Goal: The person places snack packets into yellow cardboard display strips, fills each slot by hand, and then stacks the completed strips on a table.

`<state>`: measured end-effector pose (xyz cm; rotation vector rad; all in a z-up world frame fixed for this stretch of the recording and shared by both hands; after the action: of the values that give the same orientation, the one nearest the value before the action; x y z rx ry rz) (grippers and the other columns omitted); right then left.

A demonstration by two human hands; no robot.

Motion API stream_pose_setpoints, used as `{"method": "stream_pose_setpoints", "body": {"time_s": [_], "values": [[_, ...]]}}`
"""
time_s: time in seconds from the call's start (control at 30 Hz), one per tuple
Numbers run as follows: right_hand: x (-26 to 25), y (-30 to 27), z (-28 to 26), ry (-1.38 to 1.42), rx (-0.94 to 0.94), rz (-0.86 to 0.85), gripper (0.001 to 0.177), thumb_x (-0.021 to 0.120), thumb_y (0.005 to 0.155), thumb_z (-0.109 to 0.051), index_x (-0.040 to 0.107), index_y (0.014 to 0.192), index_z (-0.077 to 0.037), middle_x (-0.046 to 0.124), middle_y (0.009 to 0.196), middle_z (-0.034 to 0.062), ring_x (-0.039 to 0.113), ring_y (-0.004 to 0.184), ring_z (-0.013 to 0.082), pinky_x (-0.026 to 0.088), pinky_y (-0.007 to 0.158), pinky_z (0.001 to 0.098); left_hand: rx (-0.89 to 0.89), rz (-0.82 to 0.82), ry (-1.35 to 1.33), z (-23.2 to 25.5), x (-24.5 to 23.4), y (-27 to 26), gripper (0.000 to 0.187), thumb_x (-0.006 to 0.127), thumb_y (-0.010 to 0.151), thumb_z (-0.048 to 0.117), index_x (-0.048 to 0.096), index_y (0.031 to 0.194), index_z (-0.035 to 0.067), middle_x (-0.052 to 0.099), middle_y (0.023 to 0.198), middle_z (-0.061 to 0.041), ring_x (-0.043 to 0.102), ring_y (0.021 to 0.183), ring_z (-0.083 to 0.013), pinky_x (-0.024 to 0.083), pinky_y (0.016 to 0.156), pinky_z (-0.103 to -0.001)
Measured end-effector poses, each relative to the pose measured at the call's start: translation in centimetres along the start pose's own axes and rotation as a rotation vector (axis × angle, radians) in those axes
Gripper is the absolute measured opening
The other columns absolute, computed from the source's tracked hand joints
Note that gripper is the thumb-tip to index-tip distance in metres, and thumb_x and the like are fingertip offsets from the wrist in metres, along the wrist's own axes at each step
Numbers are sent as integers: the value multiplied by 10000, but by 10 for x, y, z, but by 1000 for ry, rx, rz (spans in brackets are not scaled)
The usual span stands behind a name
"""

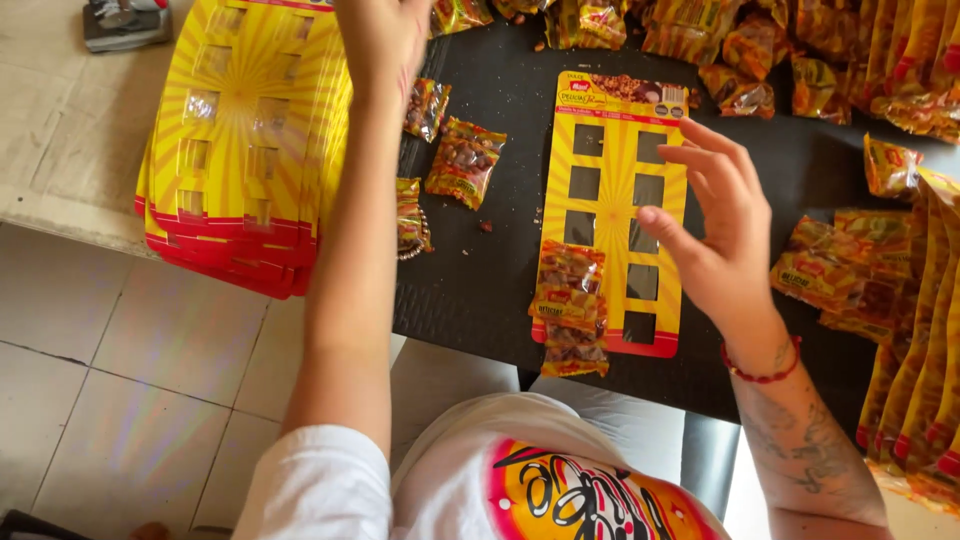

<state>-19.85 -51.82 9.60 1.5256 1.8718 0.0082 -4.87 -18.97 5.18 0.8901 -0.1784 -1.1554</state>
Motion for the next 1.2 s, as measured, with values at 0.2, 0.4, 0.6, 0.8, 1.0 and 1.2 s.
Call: {"method": "stream_pose_setpoints", "body": {"time_s": [0.2,0.4,0.6,0.8,1.0,1.2], "values": [[-7,11,16,218,87,80,358,673,1034,-10,569,1366,77,539,1406,255,605,1301,421,507,1078,524,-55,-336,-513,90,52,-56,242,677,988,54,685,1212,145,755,1049,-92,712,1047,-249,542,972,-416],[25,15,69,467,295,-11,391,784,909,73,631,1268,57,621,927,155,699,752,223,628,691,337,-122,-675,-623,97,94,-101,504,752,915,476,523,1261,189,744,1070,-108,723,1038,-292,547,944,-446],[10,8,81,423,224,248,137,775,993,157,660,1032,94,667,869,212,724,736,244,645,715,339,-238,-829,-434,107,87,-93,709,995,711,285,562,1247,120,750,1052,-202,716,1041,-444,574,928,-505],[10,6,75,370,352,36,163,822,917,78,684,949,-3,711,902,92,680,763,109,609,734,204,-73,-987,-553,102,81,-89,581,790,809,483,600,1137,43,755,1007,-101,759,854,-202,674,776,-280],[42,4,81,410,451,-206,209,759,804,223,675,977,140,659,797,240,705,691,259,634,640,374,-496,-1102,-407,90,76,-90,47,792,879,139,790,856,98,737,676,-96,733,571,-142,648,558,-232],[52,5,101,-47,312,-127,195,824,864,168,710,995,80,695,825,228,723,719,318,624,685,425,-165,-947,213,58,102,-104,72,786,836,292,781,798,231,705,664,-20,735,718,-302,601,718,-472]]}}
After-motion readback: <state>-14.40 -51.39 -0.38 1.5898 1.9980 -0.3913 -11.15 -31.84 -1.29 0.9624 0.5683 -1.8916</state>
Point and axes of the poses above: each hand's wrist, its own y-axis towards the middle knuckle, its own x-axis out of the palm, z = x × y, the point moved 3 cm from there along y, towards the middle knuckle
